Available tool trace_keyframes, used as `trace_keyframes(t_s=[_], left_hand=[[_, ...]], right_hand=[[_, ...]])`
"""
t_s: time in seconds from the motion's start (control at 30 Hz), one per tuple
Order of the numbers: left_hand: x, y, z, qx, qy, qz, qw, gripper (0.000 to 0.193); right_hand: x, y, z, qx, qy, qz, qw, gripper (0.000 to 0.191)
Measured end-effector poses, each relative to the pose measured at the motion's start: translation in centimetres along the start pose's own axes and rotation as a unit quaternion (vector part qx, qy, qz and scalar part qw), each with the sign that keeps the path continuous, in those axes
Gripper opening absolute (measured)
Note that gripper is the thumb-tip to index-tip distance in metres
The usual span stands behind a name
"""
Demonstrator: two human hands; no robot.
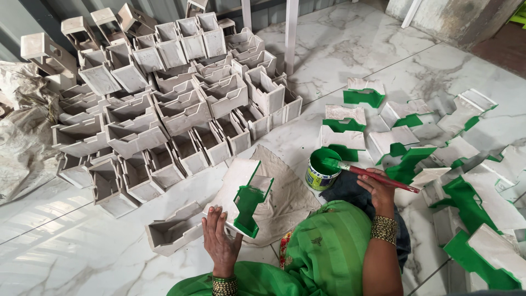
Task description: The person sits on the floor and paints small white box-shaped pieces green using a paintbrush, dipping the brush into a green paint can and coating the inner and outer surfaces of each piece, then setting finished pieces aside with other painted pieces.
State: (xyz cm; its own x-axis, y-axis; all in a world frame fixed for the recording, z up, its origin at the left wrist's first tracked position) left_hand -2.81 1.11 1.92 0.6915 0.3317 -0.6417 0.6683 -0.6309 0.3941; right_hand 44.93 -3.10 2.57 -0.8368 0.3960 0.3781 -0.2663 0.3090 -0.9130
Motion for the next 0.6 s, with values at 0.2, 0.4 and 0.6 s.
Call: trace_keyframes(t_s=[0.2,0.4,0.6], left_hand=[[-0.23,0.27,-0.09,0.003,0.006,0.002,1.000,0.086],[-0.41,0.19,-0.02,0.006,0.005,-0.001,1.000,0.085],[-0.30,0.24,-0.01,0.004,0.007,-0.002,1.000,0.083]], right_hand=[[-0.23,-0.59,-0.10,-0.037,-0.002,-0.069,0.997,0.026],[0.26,-0.44,0.18,-0.021,0.058,0.016,0.998,0.022],[0.48,-0.43,0.21,-0.069,0.028,0.020,0.997,0.020]])
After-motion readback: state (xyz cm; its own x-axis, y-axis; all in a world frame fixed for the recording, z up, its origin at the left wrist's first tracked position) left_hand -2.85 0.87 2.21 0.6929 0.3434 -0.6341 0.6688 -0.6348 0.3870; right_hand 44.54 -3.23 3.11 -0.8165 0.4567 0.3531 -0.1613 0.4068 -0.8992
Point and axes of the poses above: each hand's wrist, its own z-axis away from the middle knuckle, its own x-axis out of the palm, y = z × x, the point moved 3 cm from there along -z, towards the middle knuckle, and after that the axes turned 15 degrees about -y, right-handed, at the moved point
